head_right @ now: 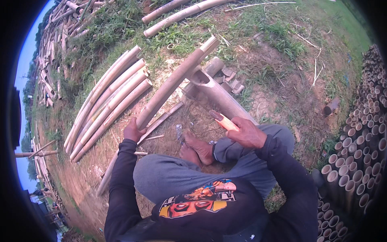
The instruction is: The person sits on the ground and uses a hand saw to cut long bamboo poles into shorter segments. They repeatedly position the bamboo on a support, saw through it, and move the cut pieces aside.
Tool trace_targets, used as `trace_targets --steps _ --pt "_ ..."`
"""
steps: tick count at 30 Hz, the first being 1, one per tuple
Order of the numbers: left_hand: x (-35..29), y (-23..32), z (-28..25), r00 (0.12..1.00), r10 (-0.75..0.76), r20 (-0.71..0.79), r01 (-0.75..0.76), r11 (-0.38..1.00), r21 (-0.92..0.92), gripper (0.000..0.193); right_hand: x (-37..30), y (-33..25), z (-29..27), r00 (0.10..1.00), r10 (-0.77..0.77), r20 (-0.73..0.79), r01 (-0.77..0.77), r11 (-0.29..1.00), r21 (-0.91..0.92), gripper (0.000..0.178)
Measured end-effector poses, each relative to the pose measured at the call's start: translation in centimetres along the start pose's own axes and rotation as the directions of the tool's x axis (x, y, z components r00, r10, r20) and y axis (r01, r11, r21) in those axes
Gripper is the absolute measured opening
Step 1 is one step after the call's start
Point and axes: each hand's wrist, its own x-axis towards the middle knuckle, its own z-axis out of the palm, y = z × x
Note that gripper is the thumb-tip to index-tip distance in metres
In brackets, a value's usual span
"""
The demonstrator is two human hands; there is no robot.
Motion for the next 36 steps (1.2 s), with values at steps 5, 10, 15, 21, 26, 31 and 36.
trace_targets --steps 5,10,15,21,26,31,36 --pt "-0.2 0.6 1.8 1.000 0.030 0.004 -0.030 0.999 -0.015 0.070 -14.0 0.5 -7.4 0.950 -0.065 -0.304 0.126 0.974 0.187 0.034" --pt "-0.4 1.1 1.6 1.000 -0.001 0.006 0.001 0.999 0.046 0.069 -15.9 2.7 -7.9 0.749 -0.228 -0.622 0.396 0.907 0.144 0.044" --pt "-0.5 2.0 1.4 1.000 0.012 0.011 -0.012 0.999 0.031 0.070 -4.8 1.9 -6.4 0.591 -0.425 -0.686 0.580 0.815 -0.006 0.046" --pt "-0.4 2.0 1.4 1.000 -0.014 0.022 0.013 0.999 0.045 0.069 2.8 2.3 -6.7 0.605 -0.528 -0.596 0.606 0.791 -0.085 0.042" --pt "-0.5 1.7 1.8 1.000 0.003 0.006 -0.003 0.999 0.043 0.069 3.7 3.0 -8.1 0.674 -0.505 -0.539 0.573 0.818 -0.050 0.042" --pt "-0.5 1.4 2.1 1.000 -0.006 -0.008 0.007 0.998 0.068 0.069 3.9 2.5 -8.5 0.661 -0.541 -0.520 0.612 0.790 -0.044 0.041" --pt "-0.5 1.4 2.2 0.999 0.019 -0.031 -0.017 0.998 0.057 0.069 5.6 1.0 -8.3 0.696 -0.468 -0.545 0.503 0.859 -0.095 0.039"
